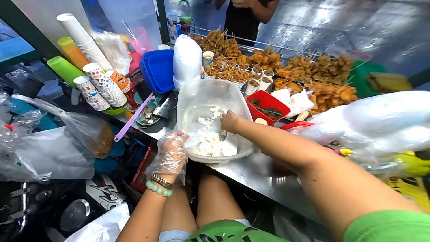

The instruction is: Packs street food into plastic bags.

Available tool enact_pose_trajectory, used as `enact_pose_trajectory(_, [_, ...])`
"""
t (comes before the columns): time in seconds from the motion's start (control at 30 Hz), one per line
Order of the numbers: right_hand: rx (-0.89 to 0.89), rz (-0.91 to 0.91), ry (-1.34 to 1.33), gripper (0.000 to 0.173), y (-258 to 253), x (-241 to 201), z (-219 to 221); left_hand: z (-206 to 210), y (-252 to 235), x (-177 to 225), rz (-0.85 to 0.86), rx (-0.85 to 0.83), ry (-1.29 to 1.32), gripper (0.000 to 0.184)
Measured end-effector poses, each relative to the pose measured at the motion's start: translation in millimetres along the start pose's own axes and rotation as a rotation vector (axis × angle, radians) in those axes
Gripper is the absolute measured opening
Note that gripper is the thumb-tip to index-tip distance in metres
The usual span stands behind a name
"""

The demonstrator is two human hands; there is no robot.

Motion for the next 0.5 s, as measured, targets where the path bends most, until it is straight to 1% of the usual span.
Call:
enact_pose_trajectory(0.07, [-0.003,0.014,-0.067,0.024,4.0,3.0,10.3,9.5,-1.7,1.6,0.036,0.113,0.029,0.034])
enact_pose_trajectory(0.1, [-0.012,0.023,-0.116,0.024,5.7,1.5,14.4,11.1,0.5,3.9,0.045,0.143,0.059,0.033])
enact_pose_trajectory(0.17, [-0.046,0.023,-0.116,0.027,9.4,-5.6,16.7,11.1,6.1,8.5,0.058,0.151,0.161,0.034])
enact_pose_trajectory(0.23, [-0.022,0.022,-0.063,0.03,0.7,0.3,32.0,5.7,9.8,13.2,0.086,0.143,0.354,0.031])
enact_pose_trajectory(0.27, [0.002,0.003,-0.031,0.032,-6.1,5.2,39.7,-0.1,12.0,13.9,0.086,0.11,0.468,0.029])
enact_pose_trajectory(0.3, [-0.017,-0.006,0.0,0.035,-8.4,5.5,39.1,-4.1,14.0,12.0,0.094,0.118,0.552,0.028])
enact_pose_trajectory(0.33, [-0.057,-0.009,0.023,0.038,-10.6,5.0,35.8,-7.8,16.4,8.1,0.122,0.145,0.564,0.028])
enact_pose_trajectory(0.4, [-0.109,-0.004,0.071,0.042,-16.9,6.7,32.0,-13.5,20.1,-1.1,0.153,0.208,0.514,0.033])
enact_pose_trajectory(0.5, [-0.155,-0.024,0.134,0.045,-20.7,5.4,32.2,-27.4,25.5,-8.1,0.051,0.184,0.476,0.053])
Point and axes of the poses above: each hand's wrist, its own y-axis away from the middle knuckle, its own z-axis out of the palm, x = y × z, the point moved 3 cm from there along -y, towards the middle knuckle, and after that the axes turned 5 degrees about -y, right-handed, at the moved point
